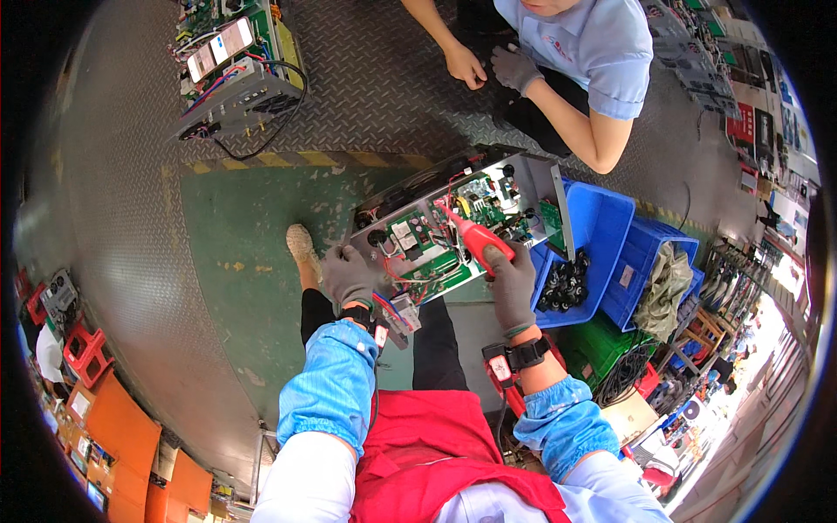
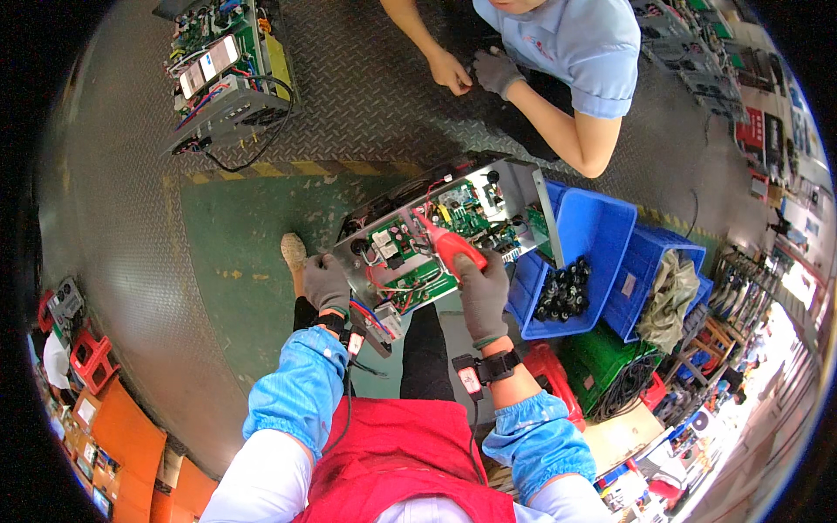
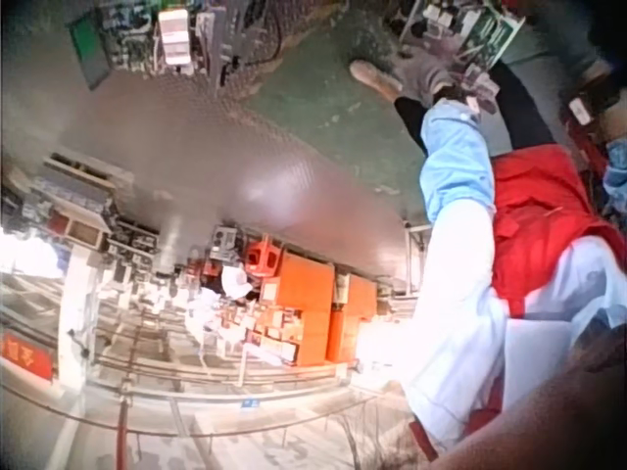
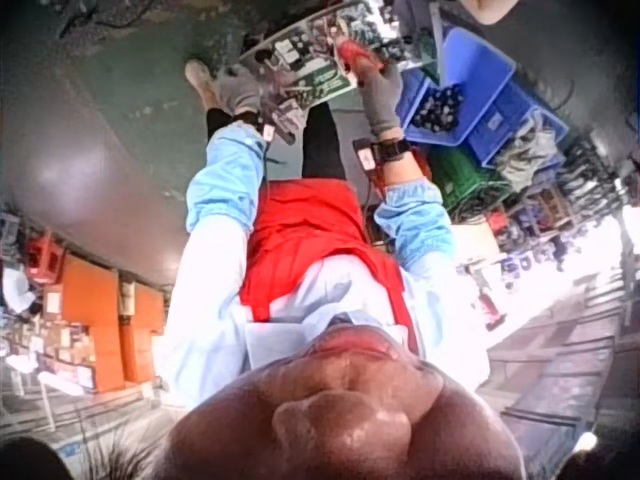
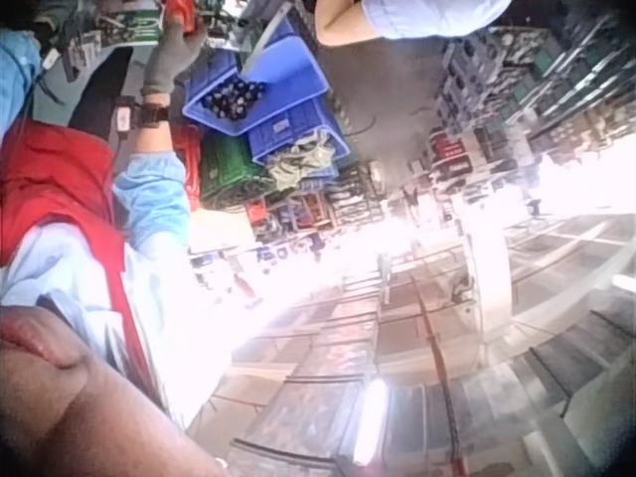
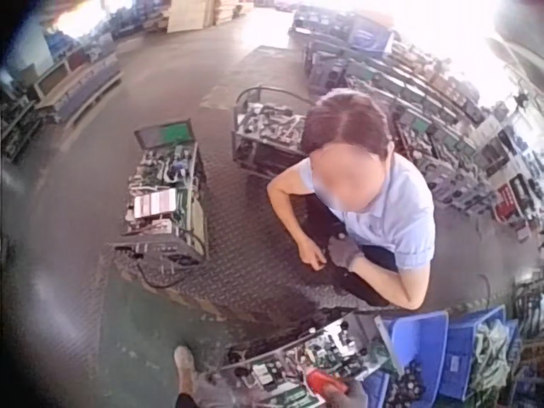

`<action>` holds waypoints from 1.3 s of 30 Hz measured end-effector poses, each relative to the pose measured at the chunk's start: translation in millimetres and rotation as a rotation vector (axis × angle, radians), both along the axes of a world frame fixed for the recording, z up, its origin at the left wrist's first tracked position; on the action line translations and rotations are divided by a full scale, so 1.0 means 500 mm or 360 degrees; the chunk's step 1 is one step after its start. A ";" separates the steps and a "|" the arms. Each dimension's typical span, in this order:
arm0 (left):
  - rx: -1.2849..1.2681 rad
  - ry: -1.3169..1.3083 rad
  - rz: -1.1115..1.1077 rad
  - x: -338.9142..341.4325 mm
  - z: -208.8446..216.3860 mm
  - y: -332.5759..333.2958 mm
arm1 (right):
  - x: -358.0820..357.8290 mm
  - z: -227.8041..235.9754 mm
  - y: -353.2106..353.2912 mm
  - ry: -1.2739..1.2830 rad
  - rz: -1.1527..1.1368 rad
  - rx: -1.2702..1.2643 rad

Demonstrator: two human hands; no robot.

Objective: Assemble internal circuits and blow dust from industrial inverter/solar power equipment chassis on the production line.

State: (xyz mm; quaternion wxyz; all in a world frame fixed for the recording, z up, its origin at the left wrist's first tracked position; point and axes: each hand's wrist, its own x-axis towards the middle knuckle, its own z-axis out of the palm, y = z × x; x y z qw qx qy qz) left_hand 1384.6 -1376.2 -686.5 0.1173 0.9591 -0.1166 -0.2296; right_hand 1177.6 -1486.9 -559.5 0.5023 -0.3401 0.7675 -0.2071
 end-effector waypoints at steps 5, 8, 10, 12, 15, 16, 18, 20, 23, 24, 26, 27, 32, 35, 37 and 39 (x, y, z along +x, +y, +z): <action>-0.0003 -0.0011 -0.0068 0.007 -0.003 0.002 | -0.035 -0.015 -0.009 -0.0354 -0.0509 0.0199; 0.0074 0.0087 -0.0019 0.008 0.000 -0.001 | -0.086 -0.013 0.008 -0.0372 -0.0857 0.0313; 0.0191 0.0101 -0.0019 0.006 0.001 -0.005 | -0.108 -0.004 0.036 -0.0712 -0.1126 0.0473; 0.0114 0.0112 -0.0009 0.005 0.004 -0.009 | -0.105 -0.009 0.064 -0.0909 -0.1184 0.0552; 0.0034 0.0108 -0.0058 0.004 0.006 -0.009 | -0.096 -0.030 0.078 -0.1125 -0.1456 0.0538; 0.0056 0.0094 -0.0081 0.006 0.006 -0.006 | -0.095 -0.039 0.075 -0.1182 -0.1637 0.0478; -0.0044 -0.0017 -0.0175 0.010 0.002 -0.003 | -0.096 -0.051 0.062 -0.1082 -0.1623 0.0168; -0.0064 0.0120 -0.0149 0.011 -0.003 0.003 | -0.098 -0.049 0.053 -0.0573 -0.1389 0.0066; -0.0086 0.0093 -0.0140 0.014 -0.013 0.006 | -0.061 -0.023 0.082 -0.0491 -0.1085 0.0115; -0.0034 0.0098 -0.0146 0.013 -0.016 0.007 | -0.043 -0.013 0.095 -0.0520 -0.0995 0.0205; -0.0104 0.0176 -0.0083 0.011 -0.023 0.012 | -0.005 0.003 0.128 -0.0900 -0.1052 0.0245; -0.0108 0.0137 -0.0098 0.012 -0.027 0.011 | 0.006 0.009 0.141 -0.0963 -0.1025 0.0300; -0.0047 0.0091 -0.0127 0.013 -0.015 0.010 | 0.016 0.011 0.200 -0.1039 -0.0781 0.0369; -0.0072 0.0061 -0.0096 0.009 0.008 -0.003 | -0.004 0.037 0.263 -0.1079 -0.0828 0.0476; 0.0133 0.0142 -0.0062 0.008 0.017 -0.015 | -0.017 0.061 0.297 -0.1049 -0.0973 0.0568; 0.0062 0.0155 -0.0072 0.009 0.019 -0.016 | -0.025 0.083 0.313 -0.1035 -0.0990 0.0595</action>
